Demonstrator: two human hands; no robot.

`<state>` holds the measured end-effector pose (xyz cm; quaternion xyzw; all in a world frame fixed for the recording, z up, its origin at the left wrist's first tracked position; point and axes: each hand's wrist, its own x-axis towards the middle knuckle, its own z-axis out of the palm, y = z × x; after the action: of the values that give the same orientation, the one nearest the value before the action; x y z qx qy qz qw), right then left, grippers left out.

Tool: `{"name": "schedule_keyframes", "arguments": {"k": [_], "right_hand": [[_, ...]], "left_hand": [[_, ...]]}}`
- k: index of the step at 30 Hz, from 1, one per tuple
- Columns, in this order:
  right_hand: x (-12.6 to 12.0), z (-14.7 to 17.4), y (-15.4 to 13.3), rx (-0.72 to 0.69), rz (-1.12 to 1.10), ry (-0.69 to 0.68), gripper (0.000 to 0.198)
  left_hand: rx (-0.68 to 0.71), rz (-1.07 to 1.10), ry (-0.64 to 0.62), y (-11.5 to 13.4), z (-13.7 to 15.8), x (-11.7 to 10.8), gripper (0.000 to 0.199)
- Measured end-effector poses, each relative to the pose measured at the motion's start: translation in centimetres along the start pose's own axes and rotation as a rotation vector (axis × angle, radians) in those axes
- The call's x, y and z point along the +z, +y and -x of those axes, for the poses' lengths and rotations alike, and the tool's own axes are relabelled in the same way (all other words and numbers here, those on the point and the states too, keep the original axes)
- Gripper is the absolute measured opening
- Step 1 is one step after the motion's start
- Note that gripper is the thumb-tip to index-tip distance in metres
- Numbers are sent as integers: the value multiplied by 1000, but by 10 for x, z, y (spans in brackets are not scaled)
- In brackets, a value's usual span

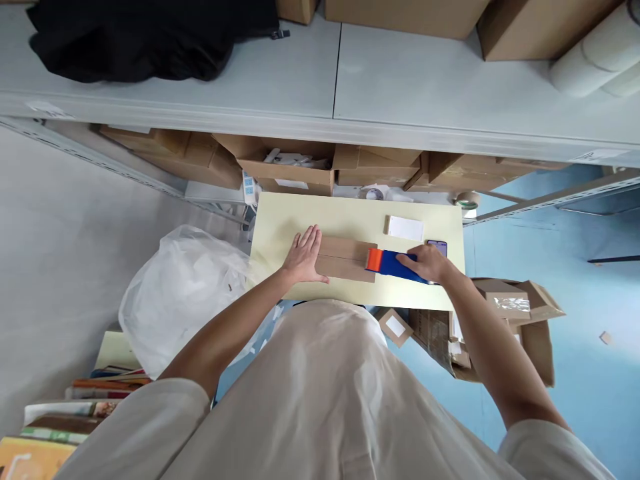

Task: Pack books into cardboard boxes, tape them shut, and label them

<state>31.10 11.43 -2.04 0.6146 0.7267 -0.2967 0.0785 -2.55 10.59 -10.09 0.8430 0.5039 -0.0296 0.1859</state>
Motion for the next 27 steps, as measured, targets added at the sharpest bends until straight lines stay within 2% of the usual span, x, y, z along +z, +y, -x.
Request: {"name": "schedule_keyframes", "arguments": {"k": [3, 7, 9, 13, 15, 19, 22, 24, 27], "right_hand": [[13, 2, 43, 25, -51, -13, 56], [36, -12, 62, -38, -55, 12, 53], [43, -20, 61, -67, -64, 31, 52], [55, -31, 52, -102, -121, 55, 50], [61, -34, 52, -116, -174, 30, 50], [71, -26, 77, -135, -279, -34, 53], [69, -15, 97, -90, -228, -76, 55], [62, -11, 92, -24, -149, -107, 57], [50, -15, 47, 114, -40, -73, 57]], "left_hand": [[-15, -38, -37, 1, 1, -5, 137], [-86, -117, -69, 15, -1, -8, 135], [-79, -135, -77, 37, -7, -5, 135], [113, -97, -121, 94, -28, 11, 134], [147, -83, -114, 112, -36, 18, 129], [130, -100, -123, 117, -41, 23, 123], [115, -116, -149, 113, -40, 21, 122], [130, -120, -170, 113, -40, 18, 113], [145, -150, -208, 120, -41, 14, 99]]}}
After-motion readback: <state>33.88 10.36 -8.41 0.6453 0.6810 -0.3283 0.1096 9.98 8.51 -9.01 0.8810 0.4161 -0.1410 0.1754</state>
